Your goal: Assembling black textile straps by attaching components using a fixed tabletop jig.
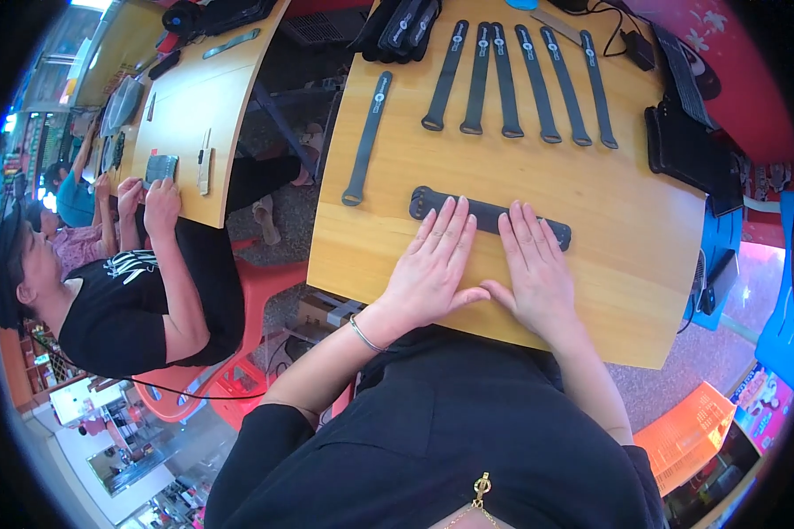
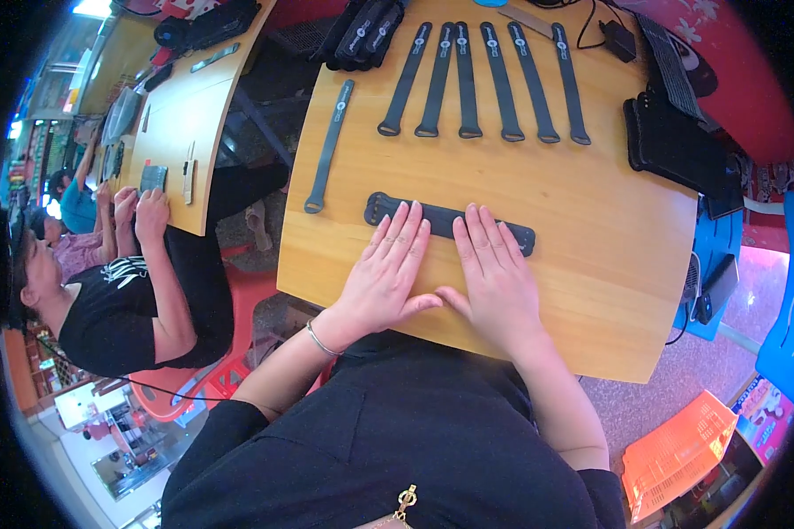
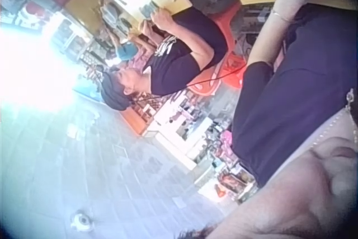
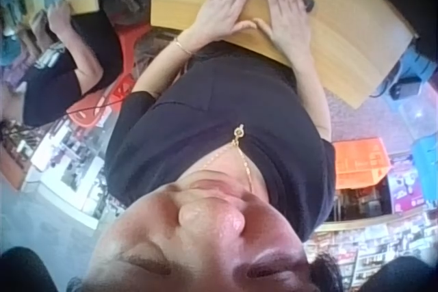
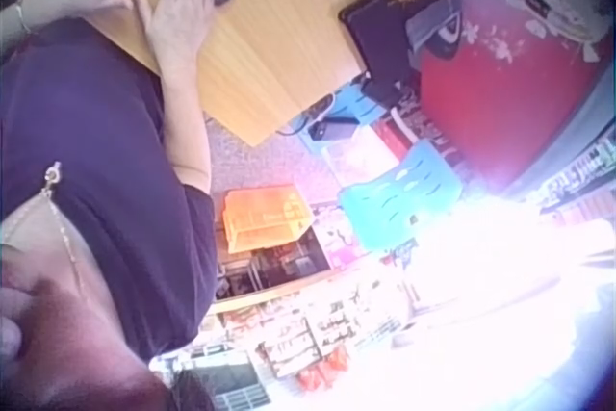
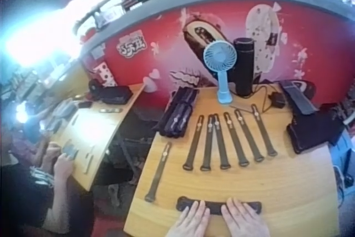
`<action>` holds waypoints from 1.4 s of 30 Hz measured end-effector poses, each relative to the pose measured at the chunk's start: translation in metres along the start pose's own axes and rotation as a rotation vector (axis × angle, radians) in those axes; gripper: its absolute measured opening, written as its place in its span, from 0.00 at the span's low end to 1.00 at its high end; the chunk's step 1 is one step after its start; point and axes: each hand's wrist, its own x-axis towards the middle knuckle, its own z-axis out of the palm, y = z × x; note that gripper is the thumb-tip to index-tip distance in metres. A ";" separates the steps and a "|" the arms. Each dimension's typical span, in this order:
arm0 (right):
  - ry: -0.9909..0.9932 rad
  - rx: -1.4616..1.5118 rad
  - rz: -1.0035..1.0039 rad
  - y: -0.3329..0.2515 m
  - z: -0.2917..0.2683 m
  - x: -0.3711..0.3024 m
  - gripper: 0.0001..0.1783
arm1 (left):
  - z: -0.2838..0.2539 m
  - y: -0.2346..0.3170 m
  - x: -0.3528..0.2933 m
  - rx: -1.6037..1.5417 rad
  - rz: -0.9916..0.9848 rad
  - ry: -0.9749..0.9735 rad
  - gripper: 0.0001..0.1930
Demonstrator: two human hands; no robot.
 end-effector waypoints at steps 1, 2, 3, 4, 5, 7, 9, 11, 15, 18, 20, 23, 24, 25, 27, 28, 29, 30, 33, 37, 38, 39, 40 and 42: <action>0.002 -0.001 -0.001 0.000 -0.001 0.000 0.47 | 0.001 0.000 0.000 0.017 -0.008 -0.006 0.49; 0.004 0.000 -0.001 -0.001 -0.001 0.000 0.47 | 0.001 -0.001 -0.001 0.035 -0.016 -0.012 0.50; 0.006 0.000 0.000 -0.001 -0.001 0.000 0.48 | 0.001 -0.001 -0.001 0.033 -0.015 -0.013 0.50; 0.008 0.001 0.001 -0.001 0.000 0.000 0.48 | 0.001 -0.001 -0.001 0.034 -0.016 -0.015 0.50; 0.007 0.001 0.002 -0.001 0.000 -0.001 0.48 | 0.001 -0.001 -0.001 0.036 -0.016 -0.018 0.50; 0.010 -0.002 -0.002 -0.001 0.000 -0.001 0.48 | 0.003 -0.001 -0.001 0.039 -0.021 -0.018 0.50; 0.010 -0.001 -0.002 -0.001 0.000 0.000 0.48 | 0.003 0.000 -0.001 0.042 -0.025 -0.018 0.50; 0.011 0.001 -0.002 -0.001 0.000 0.000 0.48 | 0.002 0.001 -0.001 -0.048 -0.032 0.032 0.47; -0.006 0.016 0.009 -0.002 -0.002 0.001 0.48 | -0.008 -0.017 -0.003 -0.172 -0.017 0.265 0.35; -0.012 0.010 0.011 -0.002 -0.003 0.000 0.48 | -0.015 -0.046 0.000 -0.235 -0.128 0.514 0.23; -0.012 -0.003 0.011 -0.001 -0.003 0.000 0.48 | -0.016 -0.065 0.004 -0.381 -0.150 0.546 0.20; 0.011 -0.010 0.000 -0.001 -0.001 0.000 0.48 | -0.014 -0.080 0.006 -0.433 -0.108 0.496 0.19; 0.013 -0.010 -0.006 -0.001 -0.002 0.001 0.49 | -0.015 -0.081 0.007 -0.435 -0.106 0.494 0.19; 0.014 -0.009 -0.012 -0.001 -0.003 0.001 0.49 | -0.017 -0.082 0.007 -0.427 -0.105 0.476 0.19; 0.015 -0.014 -0.007 -0.001 -0.001 0.000 0.49 | -0.017 -0.083 0.009 -0.419 -0.104 0.458 0.20; 0.017 -0.018 -0.005 -0.001 -0.001 0.001 0.49 | -0.017 -0.084 0.010 -0.425 -0.101 0.451 0.20; 0.017 -0.018 -0.006 -0.001 0.000 0.001 0.49 | -0.016 -0.085 0.010 -0.431 -0.097 0.444 0.20; 0.014 -0.019 -0.005 -0.001 -0.001 0.001 0.49 | -0.016 -0.086 0.010 -0.433 -0.097 0.443 0.20; 0.012 -0.020 -0.003 -0.001 0.000 0.001 0.49 | -0.016 -0.089 0.010 -0.461 -0.104 0.417 0.20; 0.013 -0.008 -0.004 -0.001 -0.001 0.001 0.49 | -0.016 -0.090 0.008 -0.480 -0.154 0.404 0.21; 0.013 -0.006 -0.004 -0.001 -0.001 0.001 0.49 | -0.017 -0.088 0.008 -0.454 -0.154 0.408 0.22; 0.015 -0.008 -0.002 -0.001 -0.001 0.001 0.48 | -0.017 -0.087 0.008 -0.454 -0.154 0.407 0.22; 0.017 -0.011 -0.001 -0.001 -0.001 0.001 0.48 | -0.017 -0.086 0.008 -0.427 -0.144 0.422 0.23; 0.017 -0.001 0.000 -0.001 -0.001 0.001 0.48 | -0.016 -0.084 0.008 -0.399 -0.134 0.436 0.23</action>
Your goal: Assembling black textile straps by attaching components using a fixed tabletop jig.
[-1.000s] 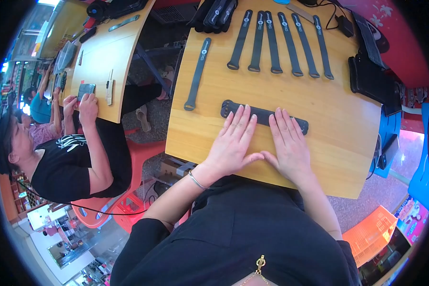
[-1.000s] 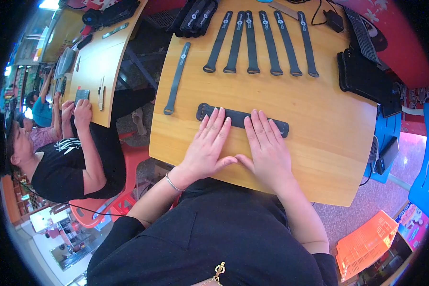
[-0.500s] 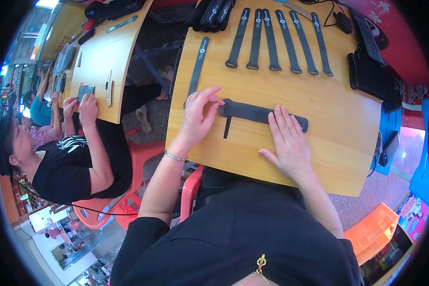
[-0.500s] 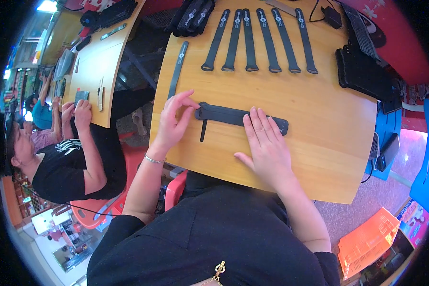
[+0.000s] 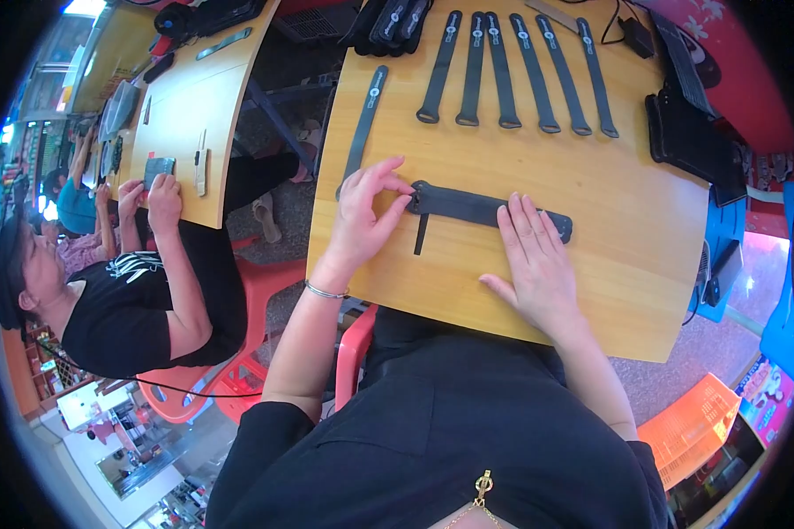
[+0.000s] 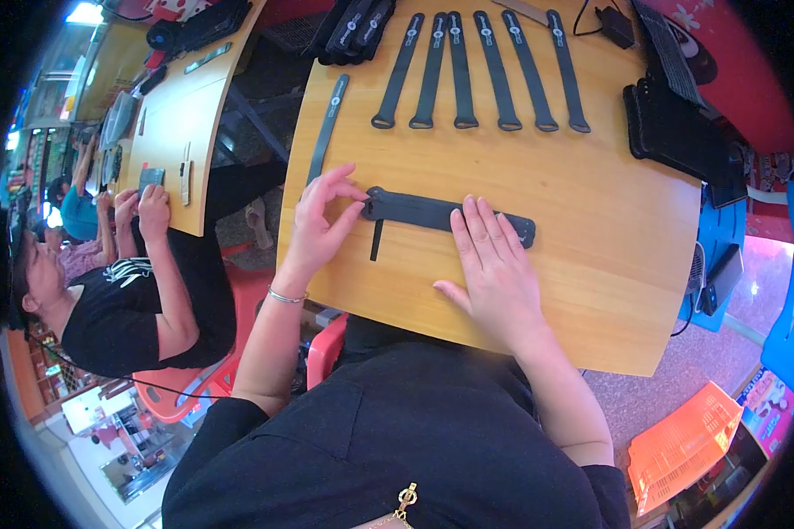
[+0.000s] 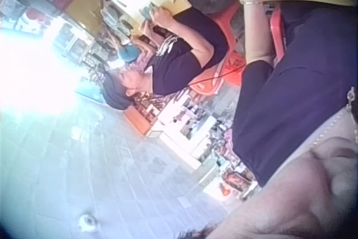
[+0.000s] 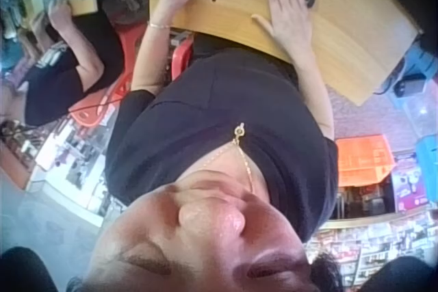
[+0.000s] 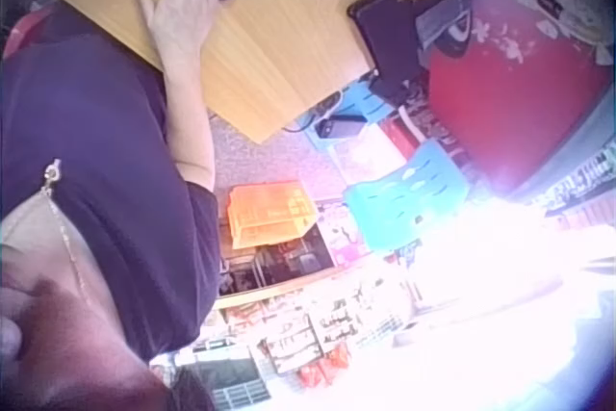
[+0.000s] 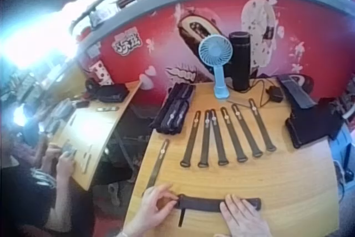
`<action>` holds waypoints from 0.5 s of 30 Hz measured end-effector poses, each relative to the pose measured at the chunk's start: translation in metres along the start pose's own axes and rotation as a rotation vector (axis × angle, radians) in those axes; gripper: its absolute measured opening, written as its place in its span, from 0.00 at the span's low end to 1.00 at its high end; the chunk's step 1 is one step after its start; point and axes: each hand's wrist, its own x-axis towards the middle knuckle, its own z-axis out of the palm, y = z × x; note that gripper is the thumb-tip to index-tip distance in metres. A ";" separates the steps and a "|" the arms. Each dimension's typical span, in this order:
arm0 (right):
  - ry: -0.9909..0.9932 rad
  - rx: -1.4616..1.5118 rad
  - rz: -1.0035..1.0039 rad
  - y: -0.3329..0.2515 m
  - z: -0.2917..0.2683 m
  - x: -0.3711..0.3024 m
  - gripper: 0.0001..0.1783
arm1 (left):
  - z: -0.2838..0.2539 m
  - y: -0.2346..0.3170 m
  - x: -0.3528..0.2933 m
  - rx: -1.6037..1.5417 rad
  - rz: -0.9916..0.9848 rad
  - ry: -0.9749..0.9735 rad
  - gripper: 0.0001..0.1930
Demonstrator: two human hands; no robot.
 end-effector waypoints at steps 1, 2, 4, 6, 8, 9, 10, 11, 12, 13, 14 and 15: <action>0.001 0.009 0.001 0.000 0.000 0.000 0.48 | 0.001 0.000 -0.001 -0.004 -0.018 0.015 0.23; 0.001 0.010 0.001 0.000 0.000 0.000 0.48 | 0.002 0.000 -0.001 -0.007 -0.035 0.030 0.22; 0.004 0.016 0.000 0.000 0.000 0.000 0.48 | 0.004 0.000 -0.002 -0.014 -0.052 0.044 0.22; -0.001 0.015 0.000 0.000 -0.001 0.000 0.48 | 0.005 0.000 -0.002 -0.021 -0.067 0.058 0.21; -0.005 0.013 0.000 0.001 -0.001 0.000 0.48 | 0.007 0.000 -0.002 -0.029 -0.082 0.070 0.20; -0.001 0.010 -0.002 0.001 -0.001 0.000 0.48 | 0.007 -0.001 -0.002 -0.028 -0.082 0.070 0.20; 0.004 0.007 -0.003 0.001 0.000 0.000 0.48 | 0.009 -0.001 -0.003 -0.048 -0.099 0.084 0.19; 0.004 0.008 -0.004 0.001 0.000 0.000 0.48 | 0.009 -0.001 -0.003 -0.068 -0.117 0.098 0.19; 0.000 0.005 -0.001 0.001 0.000 0.000 0.48 | 0.010 -0.001 -0.003 -0.068 -0.117 0.097 0.19; -0.004 0.001 0.002 0.001 0.000 0.000 0.48 | 0.011 0.001 -0.003 -0.076 -0.137 0.099 0.19; -0.004 0.001 0.003 0.001 0.001 0.000 0.48 | 0.011 0.001 -0.003 -0.085 -0.157 0.101 0.19; -0.002 0.004 0.001 0.001 0.000 0.000 0.48 | 0.012 0.002 -0.003 -0.084 -0.157 0.101 0.19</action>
